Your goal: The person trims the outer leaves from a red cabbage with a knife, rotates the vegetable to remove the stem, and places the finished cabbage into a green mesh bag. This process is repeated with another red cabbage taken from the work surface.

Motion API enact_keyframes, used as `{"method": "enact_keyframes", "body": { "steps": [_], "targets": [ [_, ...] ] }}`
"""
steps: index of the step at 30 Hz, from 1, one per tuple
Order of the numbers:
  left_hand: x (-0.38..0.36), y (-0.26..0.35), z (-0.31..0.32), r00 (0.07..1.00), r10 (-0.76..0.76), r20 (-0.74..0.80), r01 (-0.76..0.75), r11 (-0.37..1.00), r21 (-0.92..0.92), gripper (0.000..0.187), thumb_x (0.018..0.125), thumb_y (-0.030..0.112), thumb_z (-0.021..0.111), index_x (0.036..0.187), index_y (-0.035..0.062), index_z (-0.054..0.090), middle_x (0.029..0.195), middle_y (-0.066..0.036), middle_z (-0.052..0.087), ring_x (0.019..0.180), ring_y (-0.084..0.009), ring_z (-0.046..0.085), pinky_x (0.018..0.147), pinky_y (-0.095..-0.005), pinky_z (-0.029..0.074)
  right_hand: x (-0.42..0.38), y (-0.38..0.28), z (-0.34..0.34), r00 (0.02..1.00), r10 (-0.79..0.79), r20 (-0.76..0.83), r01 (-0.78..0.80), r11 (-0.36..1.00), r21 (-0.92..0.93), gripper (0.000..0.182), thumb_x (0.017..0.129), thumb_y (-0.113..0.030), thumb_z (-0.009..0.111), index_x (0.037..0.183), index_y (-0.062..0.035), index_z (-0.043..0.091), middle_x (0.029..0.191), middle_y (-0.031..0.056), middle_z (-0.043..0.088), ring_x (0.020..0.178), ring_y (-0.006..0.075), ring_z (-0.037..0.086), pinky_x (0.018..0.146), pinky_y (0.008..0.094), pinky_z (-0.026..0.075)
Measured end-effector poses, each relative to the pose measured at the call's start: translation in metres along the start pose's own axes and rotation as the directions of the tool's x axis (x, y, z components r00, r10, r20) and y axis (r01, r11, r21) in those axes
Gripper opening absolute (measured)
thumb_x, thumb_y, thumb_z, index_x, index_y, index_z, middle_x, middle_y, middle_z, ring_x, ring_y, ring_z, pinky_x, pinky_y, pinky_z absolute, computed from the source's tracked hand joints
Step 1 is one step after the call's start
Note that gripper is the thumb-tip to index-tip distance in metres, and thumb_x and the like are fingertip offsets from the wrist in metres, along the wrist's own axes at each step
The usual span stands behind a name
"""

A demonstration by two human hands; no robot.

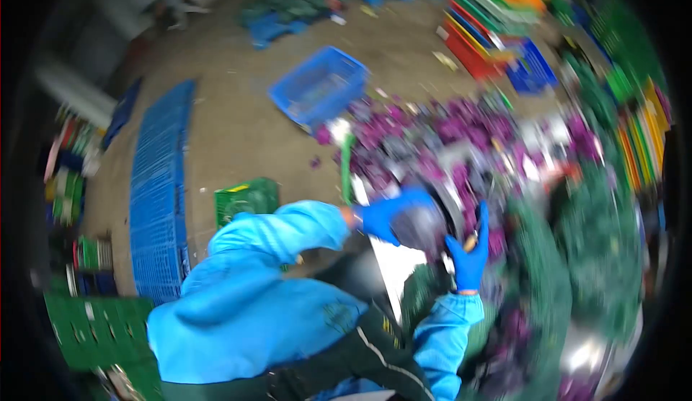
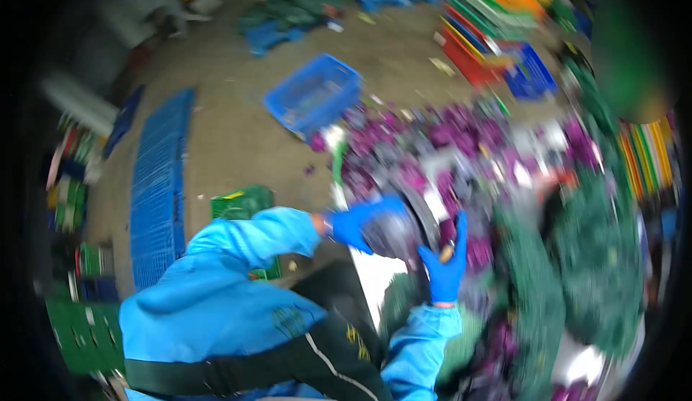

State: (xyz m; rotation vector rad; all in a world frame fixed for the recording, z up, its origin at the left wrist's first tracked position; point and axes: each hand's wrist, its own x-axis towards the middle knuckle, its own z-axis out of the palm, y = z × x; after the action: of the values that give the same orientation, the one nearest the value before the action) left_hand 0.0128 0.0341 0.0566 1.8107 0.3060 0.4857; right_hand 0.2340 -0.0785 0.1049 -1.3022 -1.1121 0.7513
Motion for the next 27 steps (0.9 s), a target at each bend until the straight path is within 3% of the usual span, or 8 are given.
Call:
{"method": "enact_keyframes", "body": {
  "steps": [1, 4, 11, 14, 16, 20, 24, 27],
  "targets": [
    [0.02, 0.007, -0.013, 0.971, 0.158, 0.18, -0.186, 0.971, 0.153, 0.1, 0.06, 0.023, 0.083, 0.143, 0.0103, 0.029, 0.148, -0.014, 0.028, 0.135, -0.0316, 0.027, 0.11, -0.0449, 0.025, 0.02, 0.026, 0.013, 0.986, 0.119, 0.121, -0.143, 0.966, 0.215, 0.07, 0.071, -0.003, 0.071, 0.135, 0.0015, 0.041, 0.135, 0.0128, 0.047, 0.125, 0.0233, 0.043, 0.106, 0.0345, 0.032],
    [0.033, -0.024, -0.033, 0.929, 0.178, 0.324, -0.29, 0.894, 0.34, 0.096, 0.053, 0.016, 0.081, 0.139, 0.0136, 0.038, 0.146, -0.017, 0.03, 0.133, -0.0375, 0.03, 0.109, -0.0449, 0.027, 0.044, 0.082, 0.012, 0.98, 0.171, 0.106, -0.151, 0.973, -0.175, 0.043, 0.078, -0.005, 0.07, 0.116, 0.0057, 0.053, 0.109, 0.0108, 0.06, 0.1, 0.0179, 0.054, 0.091, 0.0306, 0.043],
    [0.002, -0.014, 0.015, 0.83, -0.474, -0.295, 0.556, 0.74, 0.379, 0.105, 0.063, 0.056, 0.076, 0.144, 0.0117, 0.026, 0.147, -0.023, 0.021, 0.136, -0.0449, 0.018, 0.109, -0.0545, 0.02, 0.05, 0.073, 0.048, 0.962, 0.264, -0.066, -0.265, 0.964, -0.007, 0.041, 0.077, -0.009, 0.072, 0.113, 0.0059, 0.058, 0.105, 0.0112, 0.062, 0.091, 0.0198, 0.057, 0.082, 0.0334, 0.047],
    [-0.002, -0.054, 0.064, 0.668, -0.191, -0.72, 0.563, 0.762, 0.32, 0.1, 0.06, 0.05, 0.081, 0.138, 0.0065, 0.035, 0.141, -0.02, 0.034, 0.132, -0.0407, 0.029, 0.108, -0.0505, 0.023, 0.062, 0.072, 0.055, 0.977, 0.209, -0.028, -0.208, 0.931, -0.299, 0.041, 0.077, -0.012, 0.07, 0.112, 0.0041, 0.058, 0.102, 0.0129, 0.064, 0.092, 0.021, 0.059, 0.083, 0.036, 0.046],
    [-0.007, -0.055, 0.057, 0.757, -0.142, -0.638, 0.358, 0.907, 0.223, 0.092, 0.059, 0.044, 0.084, 0.133, 0.0081, 0.042, 0.135, -0.017, 0.04, 0.128, -0.038, 0.034, 0.107, -0.0476, 0.025, 0.091, 0.127, 0.042, 0.966, -0.014, -0.258, -0.103, 0.893, -0.438, 0.042, 0.077, -0.017, 0.068, 0.113, 0.0026, 0.058, 0.1, 0.0149, 0.065, 0.09, 0.0231, 0.061, 0.081, 0.0372, 0.048],
    [-0.033, -0.029, 0.04, 0.927, 0.097, -0.361, 0.046, 0.929, 0.367, 0.085, 0.059, 0.035, 0.083, 0.131, 0.012, 0.045, 0.136, -0.017, 0.039, 0.128, -0.0387, 0.034, 0.108, -0.0475, 0.025, 0.125, 0.173, 0.005, 0.911, 0.275, -0.306, -0.411, 0.641, -0.649, 0.064, 0.072, -0.038, 0.072, 0.123, -0.0045, 0.052, 0.109, 0.0201, 0.063, 0.101, 0.037, 0.06, 0.085, 0.0449, 0.047],
    [-0.046, -0.021, 0.06, 0.796, -0.111, -0.595, 0.399, 0.835, 0.378, 0.086, 0.06, 0.037, 0.083, 0.131, 0.0083, 0.043, 0.138, -0.021, 0.035, 0.132, -0.0387, 0.028, 0.109, -0.0461, 0.024, 0.097, 0.088, -0.012, 0.96, 0.163, -0.229, -0.281, 0.574, -0.769, 0.088, 0.062, -0.049, 0.079, 0.131, -0.0086, 0.043, 0.121, 0.0199, 0.056, 0.106, 0.037, 0.057, 0.081, 0.0477, 0.048],
    [-0.023, -0.011, 0.067, 0.67, -0.218, -0.71, 0.519, 0.821, 0.238, 0.087, 0.061, 0.039, 0.083, 0.131, 0.0079, 0.042, 0.138, -0.022, 0.035, 0.132, -0.0374, 0.029, 0.109, -0.045, 0.026, 0.055, 0.07, -0.024, 0.967, 0.017, -0.254, -0.177, 0.762, -0.623, 0.059, 0.077, -0.031, 0.072, 0.125, -0.0051, 0.05, 0.113, 0.0197, 0.059, 0.099, 0.0329, 0.06, 0.078, 0.0406, 0.049]
  ]
}}
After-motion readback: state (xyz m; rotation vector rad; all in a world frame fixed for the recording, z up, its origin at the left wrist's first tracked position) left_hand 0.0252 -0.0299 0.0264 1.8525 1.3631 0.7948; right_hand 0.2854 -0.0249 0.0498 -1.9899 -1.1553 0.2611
